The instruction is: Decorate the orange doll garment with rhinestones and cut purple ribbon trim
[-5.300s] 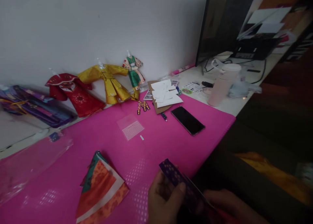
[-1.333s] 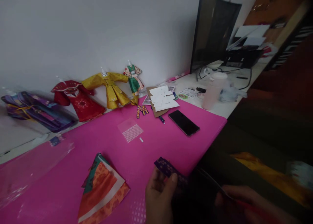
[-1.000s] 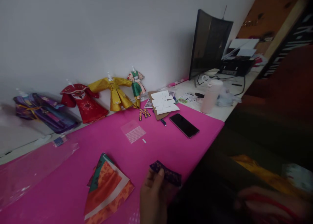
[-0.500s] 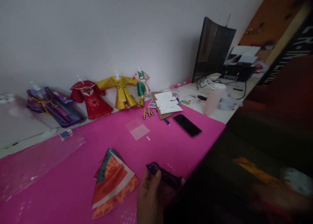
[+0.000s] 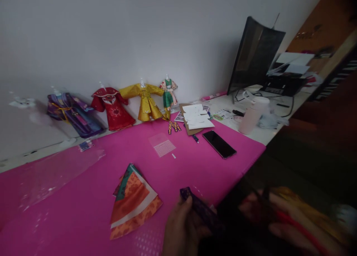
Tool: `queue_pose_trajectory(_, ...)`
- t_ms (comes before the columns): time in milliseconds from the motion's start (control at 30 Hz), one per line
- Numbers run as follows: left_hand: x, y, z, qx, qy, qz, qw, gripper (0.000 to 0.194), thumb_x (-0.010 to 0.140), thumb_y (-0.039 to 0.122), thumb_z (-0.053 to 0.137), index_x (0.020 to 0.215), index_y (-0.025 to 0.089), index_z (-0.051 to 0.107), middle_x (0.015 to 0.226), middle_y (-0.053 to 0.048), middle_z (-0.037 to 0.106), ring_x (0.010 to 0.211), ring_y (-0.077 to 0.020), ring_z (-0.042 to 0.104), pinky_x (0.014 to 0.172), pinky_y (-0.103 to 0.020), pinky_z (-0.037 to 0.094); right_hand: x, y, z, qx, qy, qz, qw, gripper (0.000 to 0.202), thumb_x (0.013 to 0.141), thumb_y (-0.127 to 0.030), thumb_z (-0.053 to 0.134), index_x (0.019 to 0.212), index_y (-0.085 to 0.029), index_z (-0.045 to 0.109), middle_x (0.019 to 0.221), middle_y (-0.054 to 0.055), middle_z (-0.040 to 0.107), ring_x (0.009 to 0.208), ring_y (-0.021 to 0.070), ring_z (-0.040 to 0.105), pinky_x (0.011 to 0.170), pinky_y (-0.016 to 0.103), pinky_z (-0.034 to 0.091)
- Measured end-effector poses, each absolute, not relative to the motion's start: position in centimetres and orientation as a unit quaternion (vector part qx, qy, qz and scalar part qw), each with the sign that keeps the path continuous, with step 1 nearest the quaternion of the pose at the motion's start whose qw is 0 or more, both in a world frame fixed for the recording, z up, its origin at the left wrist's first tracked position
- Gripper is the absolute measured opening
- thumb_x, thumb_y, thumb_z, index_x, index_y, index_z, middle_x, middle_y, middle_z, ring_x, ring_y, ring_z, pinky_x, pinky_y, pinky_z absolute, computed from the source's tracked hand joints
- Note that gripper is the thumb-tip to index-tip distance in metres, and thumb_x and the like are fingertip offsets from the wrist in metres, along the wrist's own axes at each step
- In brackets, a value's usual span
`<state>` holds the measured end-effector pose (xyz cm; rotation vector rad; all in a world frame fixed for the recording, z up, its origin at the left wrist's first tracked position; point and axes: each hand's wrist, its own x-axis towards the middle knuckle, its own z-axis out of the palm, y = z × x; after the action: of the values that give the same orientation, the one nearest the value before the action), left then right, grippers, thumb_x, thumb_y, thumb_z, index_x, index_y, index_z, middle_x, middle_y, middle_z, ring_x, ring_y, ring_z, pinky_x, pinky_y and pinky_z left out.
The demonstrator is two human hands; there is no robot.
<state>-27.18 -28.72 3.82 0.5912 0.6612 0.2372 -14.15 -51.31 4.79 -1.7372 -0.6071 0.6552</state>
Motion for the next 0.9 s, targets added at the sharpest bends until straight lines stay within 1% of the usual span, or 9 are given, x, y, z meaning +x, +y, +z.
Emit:
queue_pose_trajectory(67, -27.4, -28.8, 3.8, 0.28, 0.317, 0.116, 0.899, 0.02, 0.078, 0.028, 0.074, 0.088, 0.015, 0.062, 0.074, -0.007, 0.075, 0.06, -0.0237, 0.072, 0.048, -0.03, 0.056, -15.8, -48.1, 6.4, -0.683, -0.265, 0.34, 0.589, 0.052, 0.072, -0.056, 0.076, 0.115, -0.028, 0.07, 0.115, 0.012, 0.073, 0.11, 0.0363, 0.065, 0.095, 0.046, 0.053)
queue_pose_trajectory(133, -27.5, -28.8, 3.9, 0.272, 0.316, 0.129, 0.9, 0.02, 0.077, 0.026, 0.075, 0.088, 0.015, 0.062, 0.076, -0.008, 0.076, 0.06, -0.0226, 0.072, 0.049, -0.029, 0.056, -17.3, -45.5, 6.9, -0.632, -0.253, 0.367, 0.634, 0.058, 0.069, -0.056, 0.079, 0.118, -0.028, 0.068, 0.11, 0.01, 0.073, 0.108, 0.0343, 0.065, 0.093, 0.045, 0.053)
queue_pose_trajectory(167, -27.6, -28.7, 3.9, 0.268, 0.318, 0.14, 0.899, 0.019, 0.077, 0.025, 0.075, 0.087, 0.015, 0.062, 0.077, -0.008, 0.077, 0.06, -0.022, 0.072, 0.051, -0.028, 0.056, -18.0, -44.5, 6.7, -0.621, -0.231, 0.366, 0.653, 0.057, 0.07, -0.055, 0.078, 0.119, -0.027, 0.066, 0.107, 0.009, 0.072, 0.104, 0.0317, 0.066, 0.09, 0.042, 0.054)
queue_pose_trajectory(233, -27.8, -28.6, 3.9, 0.261, 0.328, 0.167, 0.893, 0.018, 0.077, 0.024, 0.075, 0.085, 0.015, 0.062, 0.078, -0.008, 0.077, 0.061, -0.0206, 0.072, 0.053, -0.027, 0.055, -18.6, -43.1, 5.4, -0.597, -0.196, 0.373, 0.683, 0.053, 0.07, -0.051, 0.081, 0.112, -0.023, 0.067, 0.091, 0.006, 0.069, 0.083, 0.0243, 0.067, 0.072, 0.034, 0.055)
queue_pose_trajectory(300, -27.8, -28.5, 3.8, 0.257, 0.336, 0.191, 0.886, 0.018, 0.075, 0.022, 0.076, 0.084, 0.016, 0.061, 0.078, -0.008, 0.078, 0.061, -0.0194, 0.071, 0.054, -0.027, 0.056, -18.6, -42.4, 3.8, -0.573, -0.178, 0.383, 0.702, 0.049, 0.068, -0.047, 0.084, 0.104, -0.02, 0.065, 0.075, -0.001, 0.063, 0.062, 0.0143, 0.058, 0.054, 0.023, 0.047)
queue_pose_trajectory(400, -27.6, -28.6, 3.9, 0.253, 0.343, 0.223, 0.877, 0.018, 0.072, 0.021, 0.076, 0.083, 0.015, 0.064, 0.079, -0.008, 0.078, 0.064, -0.0202, 0.072, 0.057, -0.03, 0.058, -17.8, -42.5, 2.3, -0.558, -0.171, 0.374, 0.72, 0.046, 0.069, -0.042, 0.085, 0.102, -0.019, 0.062, 0.067, -0.005, 0.056, 0.054, 0.0077, 0.047, 0.048, 0.017, 0.035)
queue_pose_trajectory(600, -27.0, -28.7, 4.4, 0.265, 0.363, 0.259, 0.855, 0.024, 0.061, 0.026, 0.084, 0.075, 0.014, 0.068, 0.072, -0.007, 0.078, 0.06, -0.0224, 0.071, 0.055, -0.033, 0.06, -16.6, -43.8, 3.0, -0.576, -0.171, 0.363, 0.712, 0.042, 0.069, -0.035, 0.084, 0.102, -0.019, 0.063, 0.071, -0.003, 0.061, 0.056, 0.0094, 0.049, 0.05, 0.019, 0.036)
queue_pose_trajectory(767, -27.0, -29.0, 4.8, 0.295, 0.366, 0.271, 0.84, 0.017, 0.066, 0.024, 0.08, 0.075, 0.014, 0.069, 0.062, -0.003, 0.074, 0.055, -0.0211, 0.07, 0.054, -0.032, 0.06, -15.7, -44.7, 4.0, -0.63, -0.175, 0.339, 0.676, 0.042, 0.065, -0.039, 0.084, 0.097, -0.02, 0.065, 0.066, -0.002, 0.059, 0.05, 0.0111, 0.048, 0.045, 0.022, 0.037)
queue_pose_trajectory(900, -27.1, -29.3, 4.4, 0.312, 0.385, 0.269, 0.826, 0.023, 0.063, 0.025, 0.083, 0.076, 0.013, 0.069, 0.068, -0.005, 0.076, 0.062, -0.0216, 0.073, 0.057, -0.029, 0.06, -14.9, -45.2, 6.2, -0.673, -0.21, 0.345, 0.619, 0.035, 0.068, -0.037, 0.079, 0.098, -0.024, 0.067, 0.066, 0.0, 0.06, 0.053, 0.0172, 0.055, 0.049, 0.028, 0.046)
